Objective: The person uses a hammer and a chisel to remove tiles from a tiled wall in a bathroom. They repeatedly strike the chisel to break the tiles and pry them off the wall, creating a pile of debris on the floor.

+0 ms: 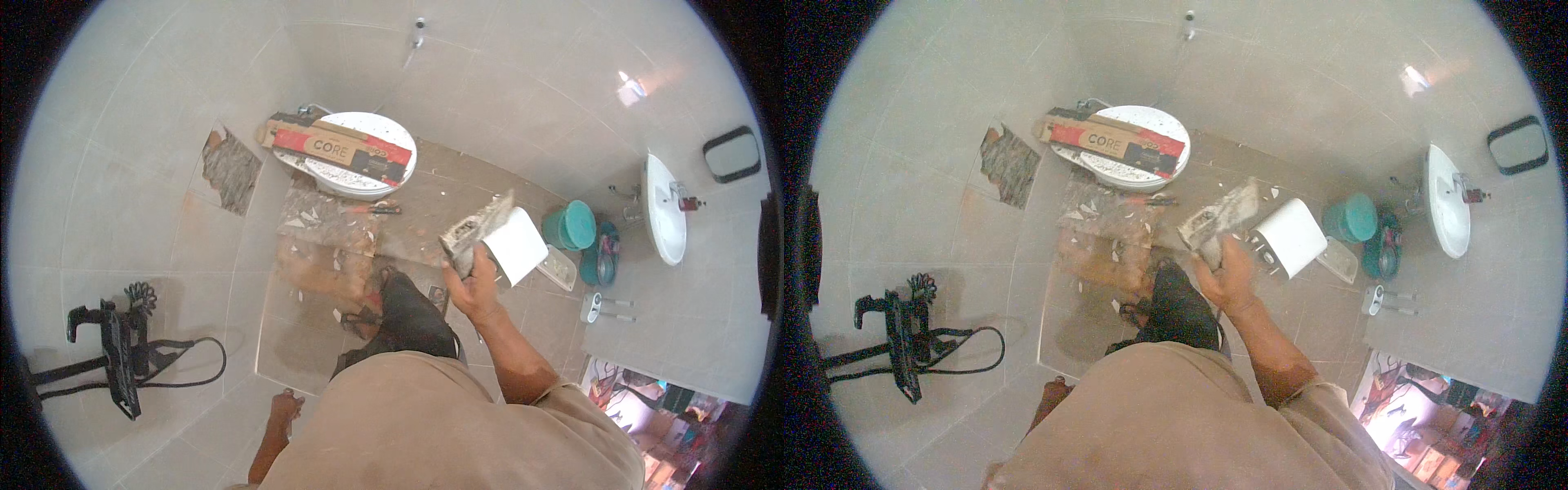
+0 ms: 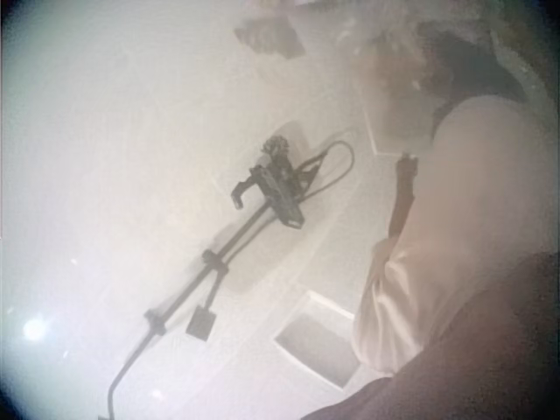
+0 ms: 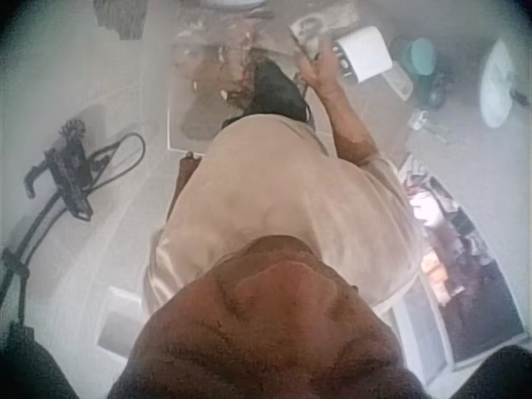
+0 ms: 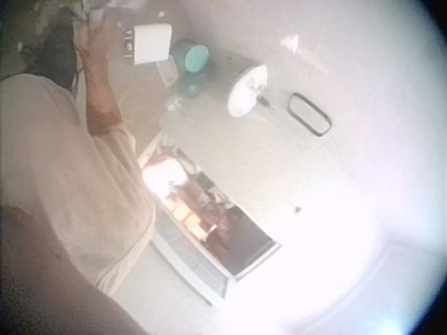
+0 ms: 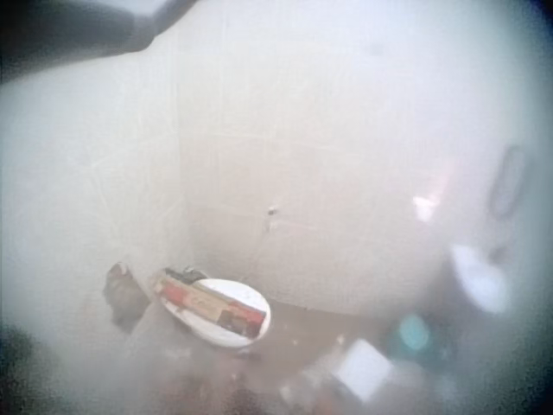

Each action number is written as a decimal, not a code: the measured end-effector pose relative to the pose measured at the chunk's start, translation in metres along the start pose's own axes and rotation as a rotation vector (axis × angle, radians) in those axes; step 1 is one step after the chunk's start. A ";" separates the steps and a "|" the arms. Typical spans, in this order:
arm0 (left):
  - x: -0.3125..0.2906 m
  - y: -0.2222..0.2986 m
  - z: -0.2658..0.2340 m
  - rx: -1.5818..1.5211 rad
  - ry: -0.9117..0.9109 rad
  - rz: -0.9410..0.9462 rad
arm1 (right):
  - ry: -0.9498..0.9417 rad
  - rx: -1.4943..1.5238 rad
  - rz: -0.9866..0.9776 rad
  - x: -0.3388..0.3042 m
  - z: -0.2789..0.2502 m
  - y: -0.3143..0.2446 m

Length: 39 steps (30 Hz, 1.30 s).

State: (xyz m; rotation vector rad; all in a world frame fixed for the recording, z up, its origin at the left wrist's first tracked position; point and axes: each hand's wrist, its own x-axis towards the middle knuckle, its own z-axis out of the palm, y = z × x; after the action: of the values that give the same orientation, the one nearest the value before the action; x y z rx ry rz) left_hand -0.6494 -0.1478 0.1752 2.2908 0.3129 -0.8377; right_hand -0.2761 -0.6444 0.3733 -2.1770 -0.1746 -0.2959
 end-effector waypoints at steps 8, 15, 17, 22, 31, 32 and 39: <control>0.015 0.150 -0.053 -0.413 0.179 -0.355 | -0.441 -0.284 0.433 0.018 0.007 0.112; 0.062 0.153 0.015 0.449 -0.026 0.448 | -1.048 -0.576 0.519 -0.226 -0.047 0.473; 0.062 0.148 0.018 0.577 -0.029 0.462 | -0.671 -0.089 1.396 -0.259 -0.060 0.473; 0.046 0.253 -0.018 -0.317 0.046 -0.210 | -0.700 -0.280 1.634 -0.269 -0.098 0.429; 0.049 0.249 0.003 -0.420 0.127 -0.392 | -0.924 -0.146 1.057 -0.127 -0.024 0.324; 0.052 0.250 -0.004 -0.424 0.092 -0.431 | -0.908 -0.140 0.988 -0.100 -0.005 0.315; 0.088 0.202 -0.023 -0.548 0.104 -0.391 | -1.083 -0.177 0.918 0.049 0.101 0.201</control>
State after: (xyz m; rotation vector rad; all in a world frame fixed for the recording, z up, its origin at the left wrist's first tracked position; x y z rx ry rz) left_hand -0.4850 -0.2842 0.2343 1.7798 0.9366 -0.7057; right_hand -0.1678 -0.6786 0.1734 -2.1161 0.2750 1.4211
